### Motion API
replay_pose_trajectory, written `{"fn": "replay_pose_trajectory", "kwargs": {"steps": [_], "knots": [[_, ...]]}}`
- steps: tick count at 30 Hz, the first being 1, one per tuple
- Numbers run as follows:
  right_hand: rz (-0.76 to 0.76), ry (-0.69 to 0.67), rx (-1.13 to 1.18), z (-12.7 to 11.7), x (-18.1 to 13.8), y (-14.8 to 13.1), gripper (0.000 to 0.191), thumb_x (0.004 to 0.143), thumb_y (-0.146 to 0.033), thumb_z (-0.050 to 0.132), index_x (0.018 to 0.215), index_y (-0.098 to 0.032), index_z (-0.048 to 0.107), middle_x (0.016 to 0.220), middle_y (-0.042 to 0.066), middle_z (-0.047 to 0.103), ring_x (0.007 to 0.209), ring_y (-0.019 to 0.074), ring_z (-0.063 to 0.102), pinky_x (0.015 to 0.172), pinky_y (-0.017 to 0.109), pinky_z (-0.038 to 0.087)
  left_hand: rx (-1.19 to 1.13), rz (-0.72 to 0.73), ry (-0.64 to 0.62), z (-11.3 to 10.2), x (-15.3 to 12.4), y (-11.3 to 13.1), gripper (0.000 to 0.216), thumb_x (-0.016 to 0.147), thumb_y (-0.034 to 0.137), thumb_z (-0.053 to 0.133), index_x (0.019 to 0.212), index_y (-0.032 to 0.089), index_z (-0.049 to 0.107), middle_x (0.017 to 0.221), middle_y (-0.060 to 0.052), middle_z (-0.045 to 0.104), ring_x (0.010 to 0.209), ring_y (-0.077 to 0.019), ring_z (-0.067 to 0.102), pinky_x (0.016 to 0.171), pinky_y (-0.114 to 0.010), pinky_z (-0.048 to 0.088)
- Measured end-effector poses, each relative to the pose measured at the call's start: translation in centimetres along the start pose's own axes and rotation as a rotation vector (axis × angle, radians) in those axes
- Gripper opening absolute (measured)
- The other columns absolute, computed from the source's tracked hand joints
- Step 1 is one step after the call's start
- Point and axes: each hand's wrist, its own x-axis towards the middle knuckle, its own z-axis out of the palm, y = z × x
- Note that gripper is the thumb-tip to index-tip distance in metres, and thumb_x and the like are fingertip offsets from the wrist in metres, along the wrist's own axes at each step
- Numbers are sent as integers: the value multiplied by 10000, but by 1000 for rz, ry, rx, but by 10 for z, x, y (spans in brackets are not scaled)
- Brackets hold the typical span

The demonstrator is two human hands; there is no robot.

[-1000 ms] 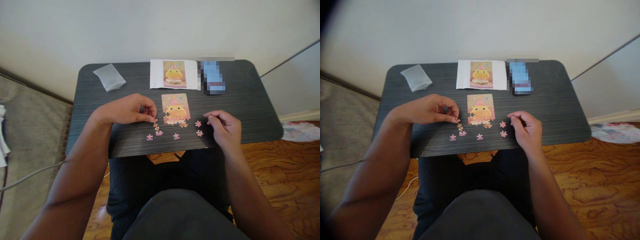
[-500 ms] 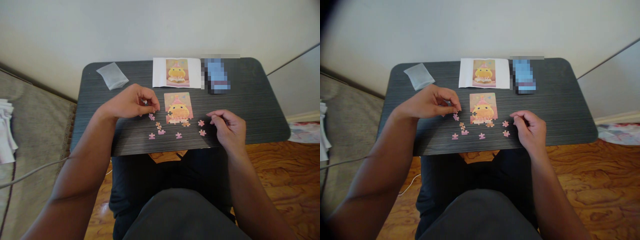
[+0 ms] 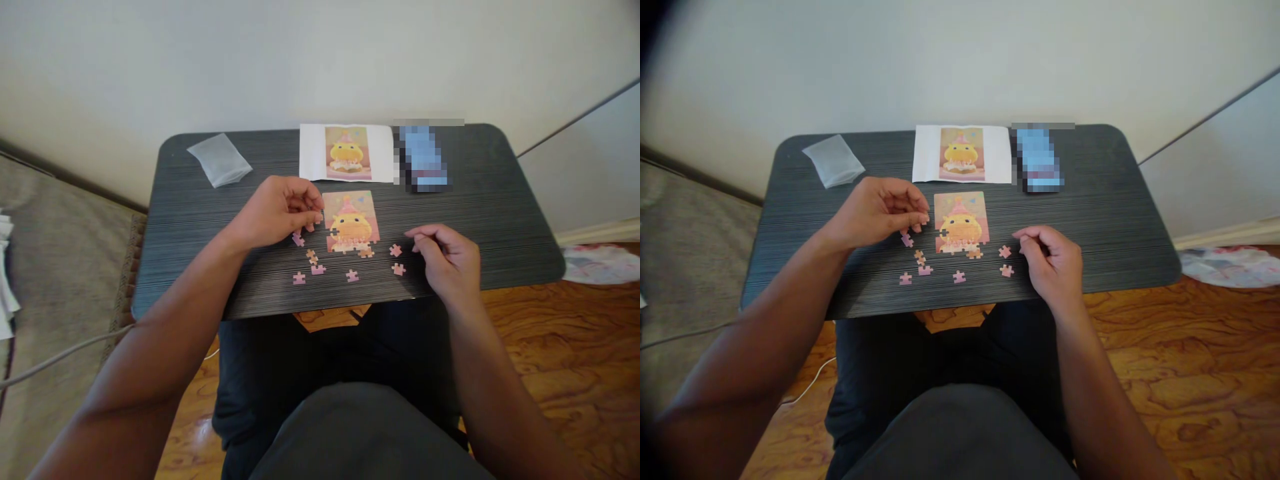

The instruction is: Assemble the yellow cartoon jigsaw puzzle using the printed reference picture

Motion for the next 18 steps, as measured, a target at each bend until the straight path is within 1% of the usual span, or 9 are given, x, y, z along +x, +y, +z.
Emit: {"fn": "replay_pose_trajectory", "kwargs": {"steps": [4, 8, 10, 14, 18], "knots": [[4, -10, -4, 0, -1, -1, 179, 996, -262, 673, 1003, -272, 852, 859, 1, 785, 781, 190, 692, 750, 353, 480, -8, -6, -61, 2, -1, 1, 129, 852, 195, 827, 964, 136, 805, 879, -74, 814, 767, -138, 750, 685, -251, 602], [-1, -16, 1, 0, 0, -2, 180, 996, -270, 669, 994, -265, 849, 883, 6, 798, 795, 197, 704, 767, 359, 490, -6, 6, -123, 2, -2, 2, 194, 848, 222, 837, 1022, 143, 802, 943, -84, 815, 823, -157, 778, 667, -251, 602], [2, -18, 3, 0, 0, -2, 182, 997, -281, 667, 993, -264, 848, 872, 6, 794, 785, 198, 702, 760, 359, 492, -15, 1, -116, 5, -1, 1, 201, 838, 215, 845, 1018, 146, 789, 927, -84, 814, 809, -165, 789, 640, -249, 600], [15, -16, 7, 0, 0, -1, 188, 996, -300, 664, 992, -263, 848, 855, 7, 787, 780, 205, 702, 749, 360, 497, -7, -27, -58, 10, 0, -4, 174, 823, 210, 855, 970, 153, 784, 852, -82, 817, 717, -168, 785, 579, -245, 592], [21, -32, -5, 0, 0, 0, 193, 1000, -312, 665, 1002, -259, 851, 902, 13, 808, 814, 211, 717, 781, 365, 506, 2, -32, -28, 11, 1, -7, 161, 812, 231, 860, 945, 172, 792, 832, -78, 816, 673, -163, 763, 543, -248, 584]]}}
